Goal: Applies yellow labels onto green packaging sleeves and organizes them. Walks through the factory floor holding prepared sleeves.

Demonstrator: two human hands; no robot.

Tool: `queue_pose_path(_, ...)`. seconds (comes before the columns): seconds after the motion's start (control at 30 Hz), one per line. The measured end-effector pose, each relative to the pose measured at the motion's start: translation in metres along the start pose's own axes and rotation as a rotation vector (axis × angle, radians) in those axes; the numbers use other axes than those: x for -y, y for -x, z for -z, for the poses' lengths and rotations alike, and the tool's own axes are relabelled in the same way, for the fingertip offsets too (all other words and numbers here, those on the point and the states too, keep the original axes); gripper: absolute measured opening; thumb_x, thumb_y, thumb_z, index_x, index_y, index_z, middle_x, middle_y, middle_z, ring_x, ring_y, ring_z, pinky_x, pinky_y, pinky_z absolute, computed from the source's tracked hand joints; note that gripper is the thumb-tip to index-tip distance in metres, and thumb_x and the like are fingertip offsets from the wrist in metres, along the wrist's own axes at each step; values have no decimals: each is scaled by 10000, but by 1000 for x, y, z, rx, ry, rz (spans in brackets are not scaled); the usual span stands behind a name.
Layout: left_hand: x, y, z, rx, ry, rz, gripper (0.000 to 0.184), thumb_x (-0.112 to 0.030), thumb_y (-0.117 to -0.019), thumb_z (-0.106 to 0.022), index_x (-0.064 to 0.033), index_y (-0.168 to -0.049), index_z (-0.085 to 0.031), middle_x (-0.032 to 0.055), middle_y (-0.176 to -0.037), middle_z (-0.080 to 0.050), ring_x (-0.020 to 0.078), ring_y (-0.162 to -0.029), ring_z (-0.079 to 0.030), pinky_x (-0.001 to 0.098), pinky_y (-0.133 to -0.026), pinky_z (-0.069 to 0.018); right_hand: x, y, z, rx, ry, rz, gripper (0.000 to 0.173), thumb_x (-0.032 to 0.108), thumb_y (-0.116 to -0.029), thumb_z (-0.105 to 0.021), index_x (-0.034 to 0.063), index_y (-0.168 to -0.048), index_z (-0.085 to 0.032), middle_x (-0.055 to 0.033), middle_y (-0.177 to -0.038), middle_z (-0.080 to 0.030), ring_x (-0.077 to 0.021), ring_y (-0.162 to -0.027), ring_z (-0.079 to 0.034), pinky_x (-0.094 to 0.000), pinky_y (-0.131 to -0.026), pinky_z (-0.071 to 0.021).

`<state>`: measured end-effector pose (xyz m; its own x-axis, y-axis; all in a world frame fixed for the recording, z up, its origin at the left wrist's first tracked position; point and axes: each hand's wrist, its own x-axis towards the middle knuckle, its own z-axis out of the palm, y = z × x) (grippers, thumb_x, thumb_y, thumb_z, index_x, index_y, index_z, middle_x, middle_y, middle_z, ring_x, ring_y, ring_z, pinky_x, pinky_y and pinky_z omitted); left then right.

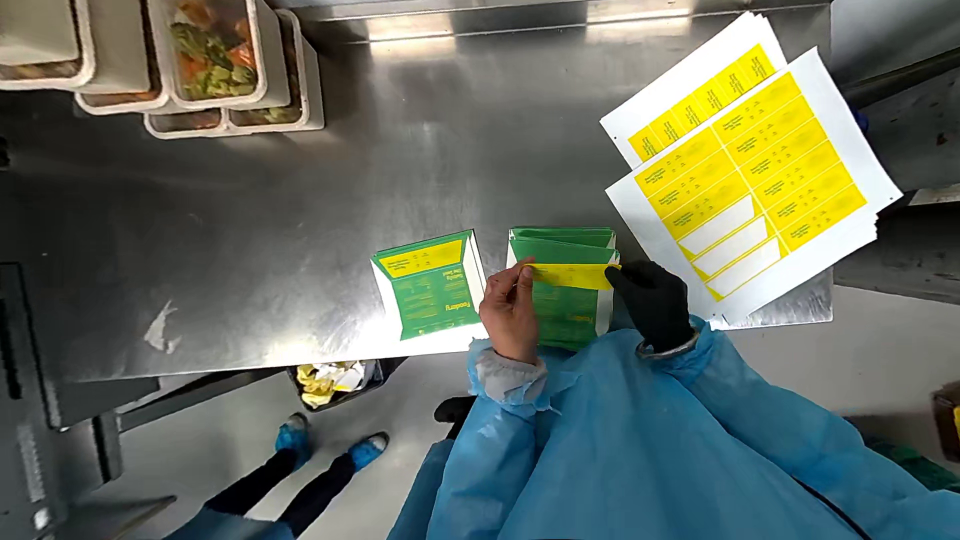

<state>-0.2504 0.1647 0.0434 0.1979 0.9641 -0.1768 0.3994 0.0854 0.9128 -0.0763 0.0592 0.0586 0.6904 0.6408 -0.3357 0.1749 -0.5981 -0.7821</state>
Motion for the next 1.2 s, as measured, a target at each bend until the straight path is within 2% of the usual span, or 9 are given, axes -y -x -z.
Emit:
queue_pose_path(0.2, 16, -30, -5, -11, -149, 97, 717, -235, -924, -787, -150, -1527, -409, 39, -962, -737, 139, -759, -698, 326, -670, -597, -12, -21, -31, -92, 234, 28, 266, 387, -939, -712, 133, -897, -778, -31, -827, -732, -181, -727, -680, -443, -670, -553)
queue_pose_path(0.6, 33, -49, -31, -152, -274, 58, 502, -210, -871, -838, -84, -1237, -518, 2, -919, -753, 100, -828, -722, 325, -765, -594, -30, -29, -58, -151, 272, 28, 295, 397, -927, -713, 116, -852, -758, -51, -817, -721, -222, -775, -691, -460, -693, -553)
queue_pose_path(0.77, 31, -49, -29, -315, -326, 56, 816, -315, -718, -951, -12, -1306, -473, 133, -1069, -593, 201, -882, -618, 334, -747, -541, -26, -34, -48, -183, 326, -2, 502, 509, -818, -803, 44, -759, -623, -121, -771, -614, -297, -710, -610, -512, -628, -498)
queue_pose_path(0.83, 29, -50, -19, -326, -403, -29, 888, -410, -711, -941, 12, -1355, -497, 240, -1268, -493, 291, -1033, -586, 357, -819, -542, -32, -34, -40, -194, 430, 227, 471, 500, -836, -781, 43, -842, -663, -147, -903, -649, -332, -877, -641, -512, -750, -531)
queue_pose_path(0.9, 34, -42, -13, -167, -471, -339, 585, -307, -904, -786, 64, -1310, -587, 331, -1358, -523, 413, -1239, -560, 465, -1021, -512, -29, -30, -38, -49, 492, 547, 397, 396, -958, -681, 61, -1170, -703, -162, -1225, -685, -359, -1196, -626, -536, -1009, -501)
queue_pose_path(0.97, 40, -34, -11, 201, -595, -603, 434, -256, -1045, -573, 3, -1393, -581, 227, -1478, -529, 376, -1416, -467, 537, -1176, -383, -23, -30, -44, 224, 579, 758, 582, 463, -1043, -517, 90, -1490, -532, -102, -1555, -509, -305, -1482, -414, -543, -1225, -312)
queue_pose_path(1.03, 47, -32, -6, 503, -839, -677, 542, -340, -1107, -349, -100, -1592, -375, 46, -1683, -302, 260, -1576, -202, 570, -1269, -169, -34, -37, -53, 443, 670, 816, 710, 578, -1052, -389, 119, -1594, -385, -55, -1680, -323, -252, -1574, -226, -561, -1274, -148)
queue_pose_path(1.1, 60, -35, 3, 543, -984, -644, 613, -454, -1100, -243, -183, -1650, -246, -44, -1725, -166, 222, -1599, -81, 626, -1262, -96, -48, -40, -49, 517, 691, 805, 773, 625, -1033, -385, 168, -1645, -265, -7, -1718, -223, -198, -1592, -151, -547, -1284, -103)
queue_pose_path(1.2, 67, -43, 12, 379, -1096, -482, 668, -535, -1086, -189, -190, -1658, -205, -25, -1729, -150, 277, -1600, -59, 688, -1235, -66, -67, -38, -28, 428, 702, 800, 786, 619, -1026, -425, 158, -1643, -268, -28, -1708, -253, -197, -1580, -202, -521, -1284, -151)
